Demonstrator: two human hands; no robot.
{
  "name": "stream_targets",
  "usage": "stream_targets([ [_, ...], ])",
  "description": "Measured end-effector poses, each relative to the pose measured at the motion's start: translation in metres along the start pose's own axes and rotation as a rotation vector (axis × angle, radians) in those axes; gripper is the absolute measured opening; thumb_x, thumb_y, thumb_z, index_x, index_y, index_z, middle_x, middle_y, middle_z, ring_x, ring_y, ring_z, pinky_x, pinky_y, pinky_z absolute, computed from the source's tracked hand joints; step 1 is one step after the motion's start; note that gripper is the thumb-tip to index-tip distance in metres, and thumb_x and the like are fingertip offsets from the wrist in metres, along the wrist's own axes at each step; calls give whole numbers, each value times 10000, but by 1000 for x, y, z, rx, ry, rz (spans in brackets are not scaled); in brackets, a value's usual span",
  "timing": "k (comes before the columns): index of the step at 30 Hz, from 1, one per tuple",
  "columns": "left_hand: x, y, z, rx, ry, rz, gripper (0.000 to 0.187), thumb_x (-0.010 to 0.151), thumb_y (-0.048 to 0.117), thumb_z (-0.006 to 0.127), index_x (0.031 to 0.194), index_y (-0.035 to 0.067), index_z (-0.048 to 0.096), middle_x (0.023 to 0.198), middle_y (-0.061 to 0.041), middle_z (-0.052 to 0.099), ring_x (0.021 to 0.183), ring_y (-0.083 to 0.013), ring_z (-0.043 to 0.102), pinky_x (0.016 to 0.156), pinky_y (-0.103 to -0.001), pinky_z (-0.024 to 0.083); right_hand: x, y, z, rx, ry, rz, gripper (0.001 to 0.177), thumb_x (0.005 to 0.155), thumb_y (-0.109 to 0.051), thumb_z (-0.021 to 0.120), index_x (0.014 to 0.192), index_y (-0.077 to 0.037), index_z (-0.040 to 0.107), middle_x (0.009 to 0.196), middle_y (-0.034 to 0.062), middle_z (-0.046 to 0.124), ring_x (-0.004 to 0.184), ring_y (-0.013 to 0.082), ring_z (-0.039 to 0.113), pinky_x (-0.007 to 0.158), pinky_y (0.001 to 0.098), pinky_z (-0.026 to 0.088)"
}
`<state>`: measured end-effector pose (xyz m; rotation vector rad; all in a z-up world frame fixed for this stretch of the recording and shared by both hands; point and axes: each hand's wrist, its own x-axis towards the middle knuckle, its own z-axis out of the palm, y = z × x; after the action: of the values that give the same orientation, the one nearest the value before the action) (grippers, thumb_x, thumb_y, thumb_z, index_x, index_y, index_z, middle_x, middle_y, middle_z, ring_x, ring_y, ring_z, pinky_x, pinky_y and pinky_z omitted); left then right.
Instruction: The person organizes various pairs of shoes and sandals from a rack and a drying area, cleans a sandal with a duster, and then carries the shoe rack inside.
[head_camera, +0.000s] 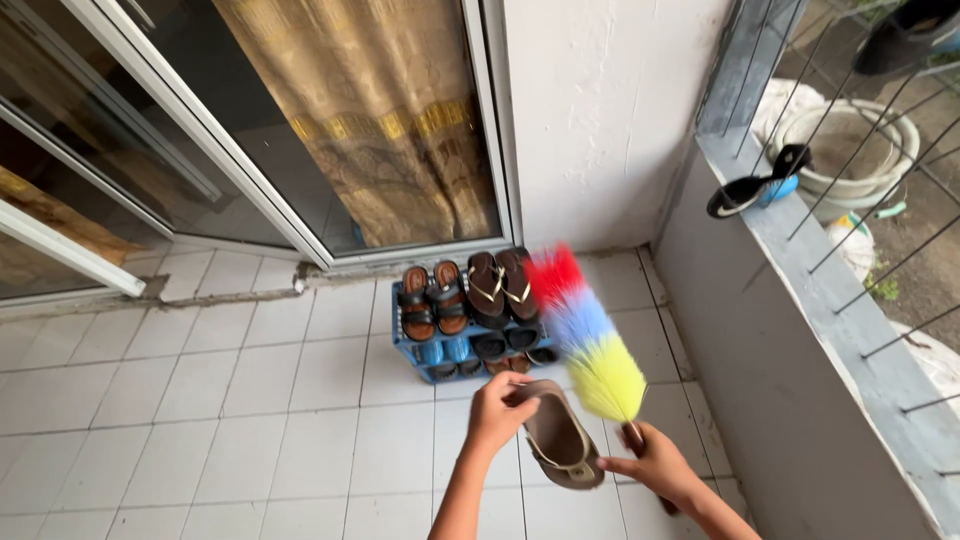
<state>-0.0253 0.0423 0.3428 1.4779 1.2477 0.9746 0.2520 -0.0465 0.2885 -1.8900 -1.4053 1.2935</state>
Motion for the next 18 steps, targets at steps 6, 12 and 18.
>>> stream_targets([
  [6, 5, -28, 60, -183, -155, -184, 531, 782, 92, 826, 1274, 34, 634, 997, -113, 795, 857, -149, 735, 757, -298, 601, 14, 5, 36, 473, 52, -30, 508, 686, -96, 906, 1081, -36, 594, 943, 43, 700, 885, 160, 666, 763, 339, 563],
  [12, -14, -115, 95, -126, 31, -325, 865, 759, 269, 903, 1471, 92, 446, 1326, -164, 650, 1167, -238, 642, 975, -400, 533, 60, 46, 63, 770, 308, 276, 354, 788, -116, 837, 936, -63, 519, 803, 88, 604, 630, 188, 573, 541, 365, 483],
  [18, -68, -202, 85, -252, -194, -824, 700, 784, 246, 901, 1342, 31, 538, 1220, -145, 717, 1079, -227, 704, 934, -392, 569, 89, 26, 80, 1028, 289, 538, 400, 841, -228, 776, 870, -123, 390, 683, 94, 499, 353, 220, 381, 280, 389, 229],
])
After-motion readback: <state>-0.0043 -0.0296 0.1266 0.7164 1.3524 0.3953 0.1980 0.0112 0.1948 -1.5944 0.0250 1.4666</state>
